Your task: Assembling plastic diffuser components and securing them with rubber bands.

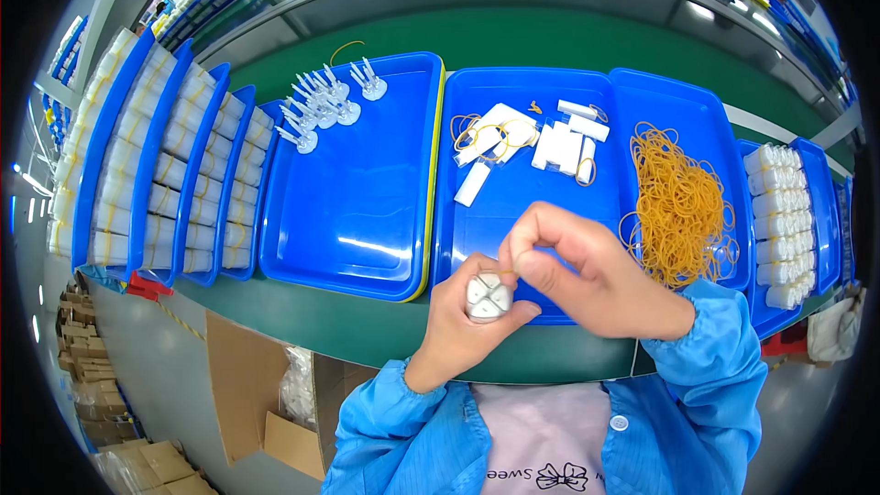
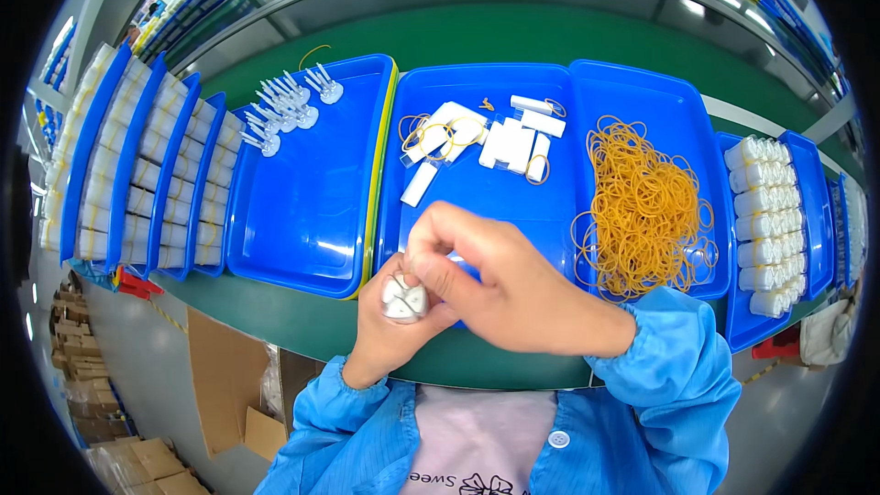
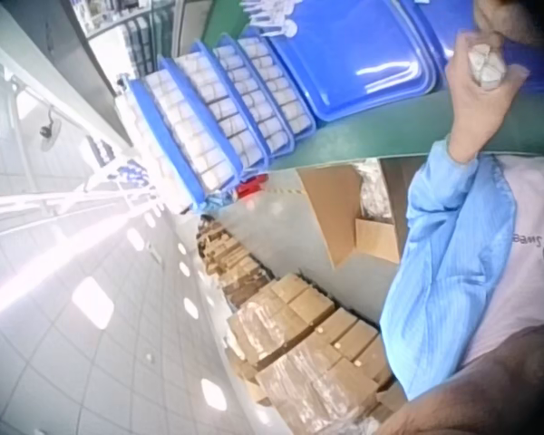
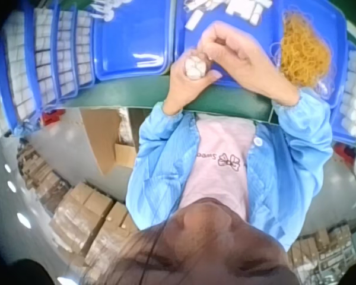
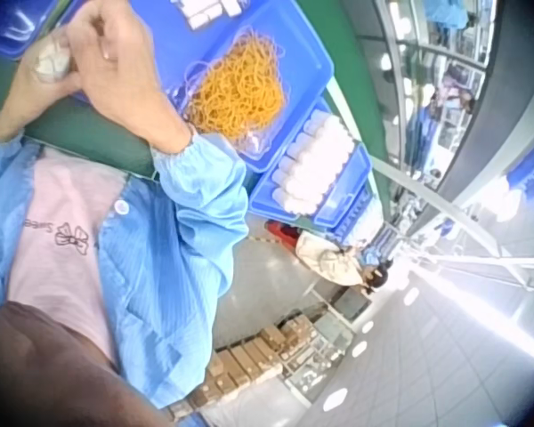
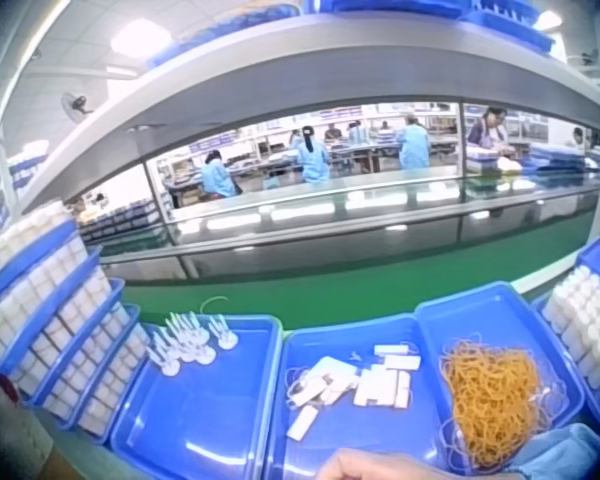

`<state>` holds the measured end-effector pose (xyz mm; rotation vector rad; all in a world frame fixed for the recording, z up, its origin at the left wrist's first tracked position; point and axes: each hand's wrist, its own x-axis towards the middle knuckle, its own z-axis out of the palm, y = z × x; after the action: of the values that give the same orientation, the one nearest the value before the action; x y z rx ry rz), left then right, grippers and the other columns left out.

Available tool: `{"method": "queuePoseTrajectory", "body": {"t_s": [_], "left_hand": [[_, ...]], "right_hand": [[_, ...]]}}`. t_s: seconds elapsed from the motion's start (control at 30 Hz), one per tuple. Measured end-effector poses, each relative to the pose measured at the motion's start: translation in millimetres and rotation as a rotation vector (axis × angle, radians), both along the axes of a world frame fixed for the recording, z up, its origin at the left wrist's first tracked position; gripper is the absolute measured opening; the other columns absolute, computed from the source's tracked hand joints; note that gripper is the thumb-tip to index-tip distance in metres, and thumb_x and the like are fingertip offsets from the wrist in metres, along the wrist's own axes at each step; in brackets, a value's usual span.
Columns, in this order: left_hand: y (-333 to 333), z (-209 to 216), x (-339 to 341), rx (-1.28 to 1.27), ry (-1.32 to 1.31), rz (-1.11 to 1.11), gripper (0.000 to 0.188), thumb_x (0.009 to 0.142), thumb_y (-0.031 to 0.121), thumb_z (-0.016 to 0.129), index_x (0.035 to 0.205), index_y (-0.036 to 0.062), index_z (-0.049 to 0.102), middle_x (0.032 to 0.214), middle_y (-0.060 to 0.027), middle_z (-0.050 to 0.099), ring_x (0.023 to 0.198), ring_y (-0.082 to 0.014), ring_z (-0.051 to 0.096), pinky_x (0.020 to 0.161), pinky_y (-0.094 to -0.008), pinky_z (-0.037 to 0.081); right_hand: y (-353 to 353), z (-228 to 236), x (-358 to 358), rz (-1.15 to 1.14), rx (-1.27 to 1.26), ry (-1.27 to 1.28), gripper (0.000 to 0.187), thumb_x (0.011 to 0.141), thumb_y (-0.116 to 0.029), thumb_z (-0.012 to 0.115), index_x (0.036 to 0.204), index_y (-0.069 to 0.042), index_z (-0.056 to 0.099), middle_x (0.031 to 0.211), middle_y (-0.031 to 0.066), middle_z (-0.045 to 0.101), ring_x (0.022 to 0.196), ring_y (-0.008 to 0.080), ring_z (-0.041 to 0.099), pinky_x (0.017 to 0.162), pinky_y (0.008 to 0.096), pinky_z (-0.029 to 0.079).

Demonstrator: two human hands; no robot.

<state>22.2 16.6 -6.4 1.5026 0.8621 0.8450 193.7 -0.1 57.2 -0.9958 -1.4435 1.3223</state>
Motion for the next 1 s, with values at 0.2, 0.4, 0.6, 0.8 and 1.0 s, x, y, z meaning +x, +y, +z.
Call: {"method": "queuePoseTrajectory", "body": {"t_s": [0.2, 0.4, 0.6, 0.8, 1.0], "left_hand": [[12.3, -6.7, 1.9, 0.358, 0.165, -0.109, 0.030, 0.071, 0.016, 0.073, 0.094, 0.0079, 0.058, 0.081, -0.0099, 0.063, 0.070, -0.0334, 0.062, 0.058, -0.0336, 0.049], [16.0, 1.0, 5.4, -0.122, -0.158, -0.242, 0.025, 0.071, 0.001, 0.073, 0.093, 0.0048, 0.059, 0.080, -0.0025, 0.060, 0.070, -0.0110, 0.058, 0.062, -0.0256, 0.045], [10.7, 4.4, -13.6, -0.541, -0.759, -0.350, 0.040, 0.075, 0.005, 0.074, 0.107, 0.0100, 0.051, 0.078, -0.0013, 0.053, 0.069, -0.0121, 0.053, 0.061, -0.0272, 0.043], [2.0, 0.2, -9.6, -0.890, -0.975, -0.389, 0.045, 0.076, 0.035, 0.080, 0.099, 0.0146, 0.047, 0.073, 0.0008, 0.049, 0.067, -0.0161, 0.050, 0.060, -0.0304, 0.041], [-9.6, 2.8, 3.3, -0.366, -0.801, -0.425, 0.040, 0.069, 0.010, 0.085, 0.094, 0.0088, 0.054, 0.079, -0.0017, 0.056, 0.073, -0.0140, 0.055, 0.066, -0.0288, 0.045]], "right_hand": [[-8.9, 6.1, -16.6, 0.113, 0.385, -0.416, 0.013, 0.090, -0.014, 0.058, 0.087, -0.004, 0.050, 0.096, 0.0109, 0.058, 0.071, 0.0191, 0.059, 0.062, 0.0315, 0.048], [-32.5, 11.6, -19.3, 0.241, 0.746, -0.911, 0.011, 0.074, -0.012, 0.057, 0.084, -0.007, 0.053, 0.085, 0.0072, 0.051, 0.072, 0.0177, 0.057, 0.061, 0.0300, 0.044], [-61.8, 14.8, 14.5, -0.046, 0.476, -1.154, 0.020, 0.074, -0.015, 0.067, 0.092, -0.008, 0.060, 0.081, 0.0035, 0.054, 0.072, 0.0216, 0.055, 0.067, 0.0356, 0.043], [-84.8, 13.5, 30.9, 0.292, 0.425, -0.210, 0.024, 0.086, -0.015, 0.065, 0.108, -0.004, 0.064, 0.094, 0.0097, 0.068, 0.095, 0.0292, 0.063, 0.099, 0.0483, 0.043], [-101.6, -29.0, 17.6, 0.027, -0.205, 1.214, 0.045, 0.087, 0.006, 0.051, 0.132, 0.002, 0.048, 0.136, 0.0226, 0.046, 0.094, 0.0345, 0.063, 0.077, 0.0401, 0.057]]}}
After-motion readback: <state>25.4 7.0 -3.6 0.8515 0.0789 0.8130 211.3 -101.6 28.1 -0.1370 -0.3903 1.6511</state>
